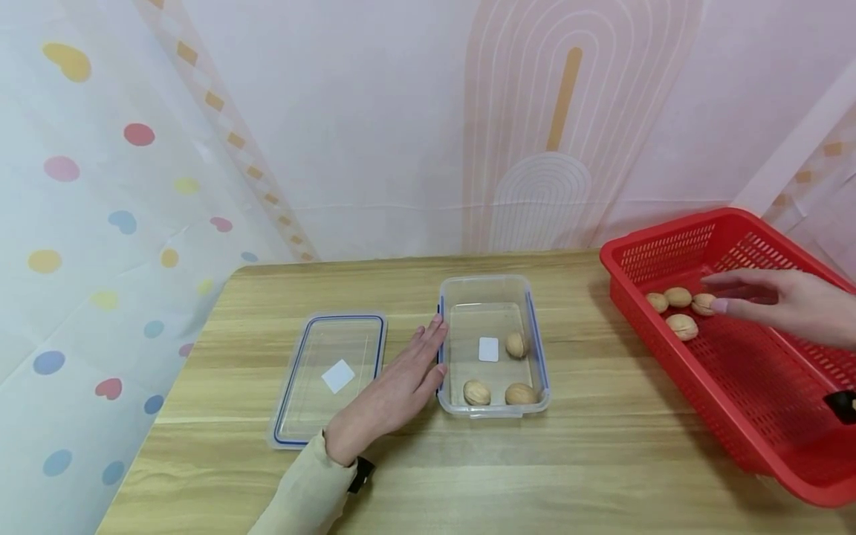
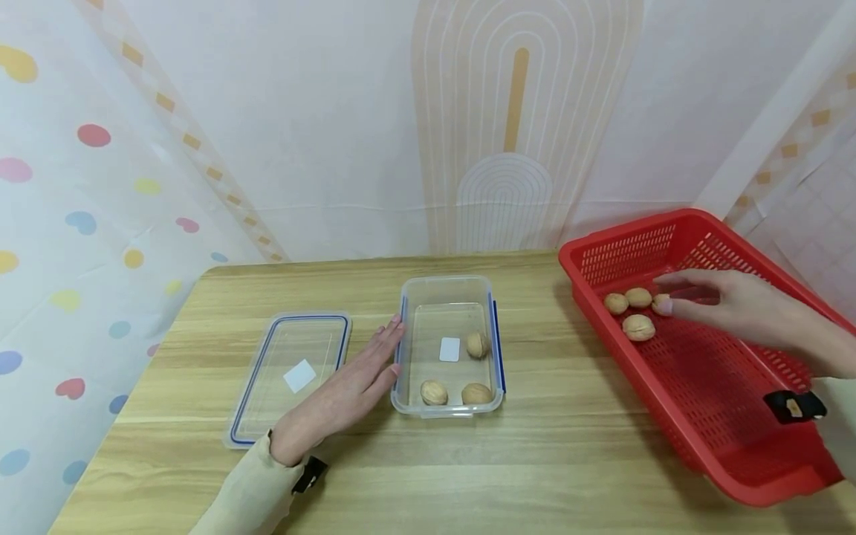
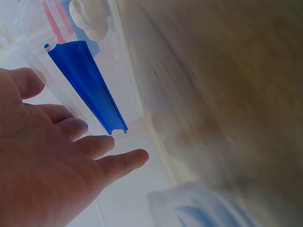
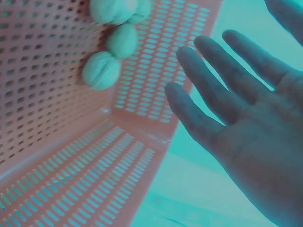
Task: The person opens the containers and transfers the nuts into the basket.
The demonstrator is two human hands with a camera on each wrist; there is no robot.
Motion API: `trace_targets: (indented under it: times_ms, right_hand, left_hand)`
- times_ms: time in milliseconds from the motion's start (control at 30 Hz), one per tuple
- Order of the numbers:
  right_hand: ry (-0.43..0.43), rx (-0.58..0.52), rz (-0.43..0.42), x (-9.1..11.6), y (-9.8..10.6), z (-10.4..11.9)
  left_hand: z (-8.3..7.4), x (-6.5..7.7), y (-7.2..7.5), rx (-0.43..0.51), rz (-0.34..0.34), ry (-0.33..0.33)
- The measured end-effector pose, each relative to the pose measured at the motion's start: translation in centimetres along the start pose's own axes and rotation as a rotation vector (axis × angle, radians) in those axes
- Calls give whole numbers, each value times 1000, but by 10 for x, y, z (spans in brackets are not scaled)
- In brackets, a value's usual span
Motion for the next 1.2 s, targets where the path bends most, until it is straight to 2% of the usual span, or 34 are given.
trace_targets:
  times_ms: [200,300,567,767,933,1100,1200]
  right_hand:
    - [-18,-24,-184,13,7,16]
    - [-51,-33,-230,20,10,28]
    - [-18,-144,-386,40,12,51]
    - [-57,-287,-434,57,9,63]
    - [35,-348,-503,70,6,74]
    - [153,-412,-503,78,0,83]
    - [150,-350,-486,83,-2,89]
  left_hand:
    - [0,0,0,3,3,7]
    - [-1,0,0,5,6,13]
    - [-1,0,0,0,-3,6]
    - [-1,0,0,-5,-9,6]
    - [-1,-1,0,-10,-5,10]
    - [-1,-1,0,-8,-4,10]
    - [-1,0,0,-5,-8,10]
Point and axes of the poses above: each hand's wrist, its own x-axis away from the middle knuckle, its own y-axis out of the back of the hand, z = x × y, the point moved 1 cm from there along -x, towards the middle knuckle, and after that the axes turned 12 degrees about -z, right-handed, at the moved point
